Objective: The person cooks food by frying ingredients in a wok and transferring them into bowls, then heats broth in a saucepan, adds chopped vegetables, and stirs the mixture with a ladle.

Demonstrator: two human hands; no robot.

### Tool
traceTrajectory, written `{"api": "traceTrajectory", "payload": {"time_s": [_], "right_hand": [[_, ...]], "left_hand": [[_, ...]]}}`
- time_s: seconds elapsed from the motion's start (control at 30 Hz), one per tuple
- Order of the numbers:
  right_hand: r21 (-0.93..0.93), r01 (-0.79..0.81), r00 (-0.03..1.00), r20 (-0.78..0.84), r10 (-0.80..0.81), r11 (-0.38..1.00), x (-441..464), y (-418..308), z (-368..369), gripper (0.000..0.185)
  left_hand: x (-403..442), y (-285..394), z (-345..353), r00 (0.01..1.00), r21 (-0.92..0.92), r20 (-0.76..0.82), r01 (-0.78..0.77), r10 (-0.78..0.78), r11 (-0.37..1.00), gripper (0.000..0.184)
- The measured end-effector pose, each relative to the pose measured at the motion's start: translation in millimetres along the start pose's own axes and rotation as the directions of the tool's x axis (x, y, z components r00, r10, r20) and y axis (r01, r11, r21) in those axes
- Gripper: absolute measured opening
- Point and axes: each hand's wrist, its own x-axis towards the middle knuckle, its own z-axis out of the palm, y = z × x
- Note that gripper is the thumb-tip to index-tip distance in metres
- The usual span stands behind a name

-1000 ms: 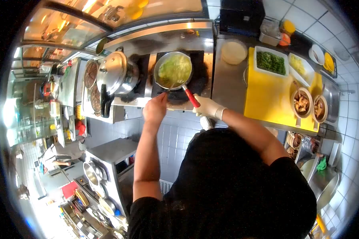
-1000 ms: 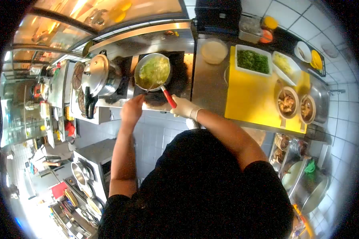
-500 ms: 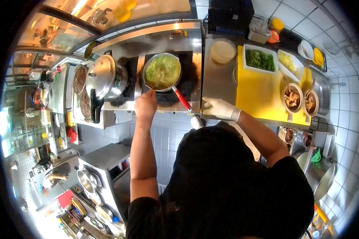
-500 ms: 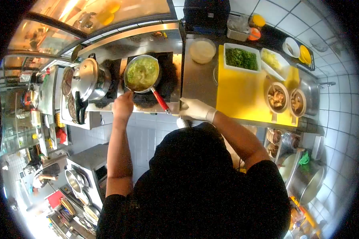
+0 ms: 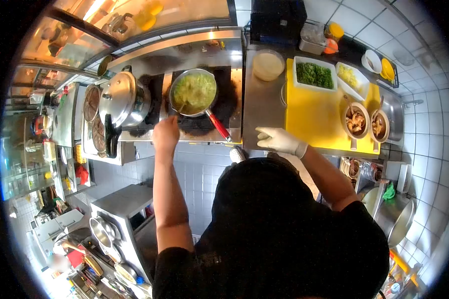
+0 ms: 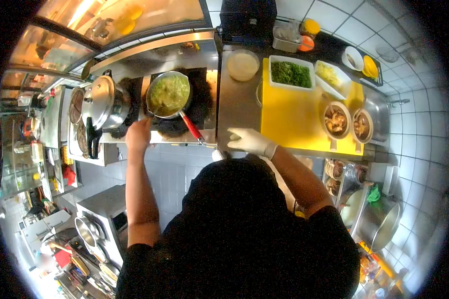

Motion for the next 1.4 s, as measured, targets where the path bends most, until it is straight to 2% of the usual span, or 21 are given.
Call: {"api": "traceTrajectory", "payload": {"time_s": [0.07, 0.17, 0.2, 0.3, 0.33, 0.43, 0.47, 0.53, 0.6, 0.7, 0.73, 0.8, 0.83, 0.9, 0.97, 1.03, 1.1, 1.2, 1.3, 1.33, 1.4], "right_hand": [[0.023, -0.033, 0.999, -0.006, 0.033, 0.999, -6.2, 7.4, -4.3, 0.073], [-0.029, 0.022, 0.999, -0.025, -0.023, 0.999, -31.5, 11.5, -15.9, 0.071], [-0.049, -0.004, 1.0, -0.031, 0.003, 0.999, -33.9, 17.8, -19.6, 0.069], [0.18, -0.009, 0.998, -0.055, 0.02, 0.984, -34.1, 55.9, -18.7, 0.068], [0.119, -0.049, 0.997, -0.048, 0.055, 0.992, -44.3, 39.5, -24.3, 0.068], [-0.051, 0.006, 0.996, -0.086, -0.01, 0.999, -60.9, 38.3, -35.4, 0.066], [0.058, 0.006, 0.994, -0.11, 0.001, 0.998, -59.7, 46.0, -39.6, 0.065], [0.288, -0.013, 0.991, -0.127, 0.052, 0.958, -63.7, 68.4, -33.9, 0.062], [0.167, 0.035, 0.992, -0.128, -0.014, 0.985, -63.8, 72.8, -33.1, 0.06], [0.051, 0.105, 0.982, -0.161, -0.096, 0.993, -73.3, 67.3, -42.0, 0.056], [0.027, 0.128, 0.976, -0.179, -0.121, 0.991, -76.2, 66.9, -44.1, 0.055], [0.16, 0.082, 0.98, -0.191, -0.05, 0.984, -80.9, 85.9, -47.5, 0.054], [0.227, 0.055, 0.982, -0.19, -0.011, 0.972, -84.9, 96.9, -48.5, 0.053], [0.266, 0.031, 0.981, -0.194, 0.022, 0.963, -95.5, 104.2, -52.7, 0.053], [0.284, 0.002, 0.982, -0.181, 0.051, 0.959, -104.5, 106.0, -56.5, 0.053], [0.277, -0.036, 0.986, -0.149, 0.08, 0.96, -111.8, 106.1, -60.1, 0.053], [0.335, -0.054, 0.985, -0.138, 0.106, 0.941, -115.8, 103.5, -63.3, 0.054], [0.301, -0.046, 0.99, -0.113, 0.083, 0.953, -120.0, 110.3, -69.6, 0.056], [0.145, 0.049, 0.993, -0.109, -0.033, 0.988, -124.0, 109.1, -82.9, 0.057], [0.086, 0.089, 0.991, -0.106, -0.08, 0.992, -126.0, 108.4, -84.5, 0.057], [0.27, 0.005, 0.992, -0.123, 0.03, 0.963, -128.7, 118.1, -82.6, 0.056]], "left_hand": [[-3.4, 30.6, -3.4, 0.998, -0.004, 0.045, 0.037, -0.037, 0.999, 0.035], [-17.7, -17.7, 8.9, 0.96, -0.144, -0.105, -0.273, 0.259, 0.951, 0.035], [-17.7, -20.8, -0.8, 0.991, -0.173, -0.027, -0.135, 0.133, 0.975, 0.033], [-2.5, 24.9, -0.7, 0.992, -0.131, -0.032, 0.116, -0.121, 0.985, 0.029], [2.5, 28.0, 10.8, 0.999, -0.025, -0.033, 0.007, -0.008, 1.0, 0.029], [-15.0, -23.6, 28.9, 0.964, -0.13, -0.11, -0.257, 0.244, 0.958, 0.033], [-23.3, -15.2, 2.9, 0.998, -0.276, -0.02, -0.063, 0.06, 0.959, 0.036], [-11.5, 6.1, -0.2, 0.997, -0.162, -0.076, -0.023, 0.011, 0.986, 0.036], [0.1, 36.1, 2.4, 0.997, -0.048, -0.048, 0.052, -0.054, 0.998, 0.035], [-26.7, 39.4, -17.8, 0.999, -0.132, -0.044, -0.001, -0.004, 0.991, 0.033], [-29.4, 39.0, -21.4, 0.997, -0.041, -0.077, 0.004, -0.008, 0.999, 0.029], [-44.8, 36.6, -19.0, 0.993, 0.143, -0.117, 0.037, -0.02, 0.989, 0.021], [-54.2, 36.2, -9.8, 0.983, 0.158, -0.169, -0.05, 0.077, 0.986, 0.018], [-72.6, 46.9, -2.5, 0.852, 0.175, -0.251, -0.427, 0.459, 0.887, 0.023], [-85.0, 67.0, 3.9, 0.765, 0.091, -0.286, -0.578, 0.577, 0.811, 0.026], [-90.0, 86.4, 12.4, 0.793, -0.016, -0.28, -0.568, 0.542, 0.823, 0.021], [-88.8, 104.0, 19.0, 0.755, -0.1, -0.403, -0.599, 0.518, 0.795, 0.025], [-67.1, 109.7, 37.8, 0.726, -0.031, -0.429, -0.606, 0.538, 0.795, 0.033], [-51.3, 102.0, 52.9, 0.766, 0.013, -0.331, -0.581, 0.552, 0.814, 0.034], [-48.5, 98.3, 57.8, 0.793, 0.015, -0.308, -0.548, 0.525, 0.836, 0.027], [-56.5, 101.3, 45.3, 0.823, 0.041, -0.234, -0.523, 0.517, 0.851, 0.022]]}}
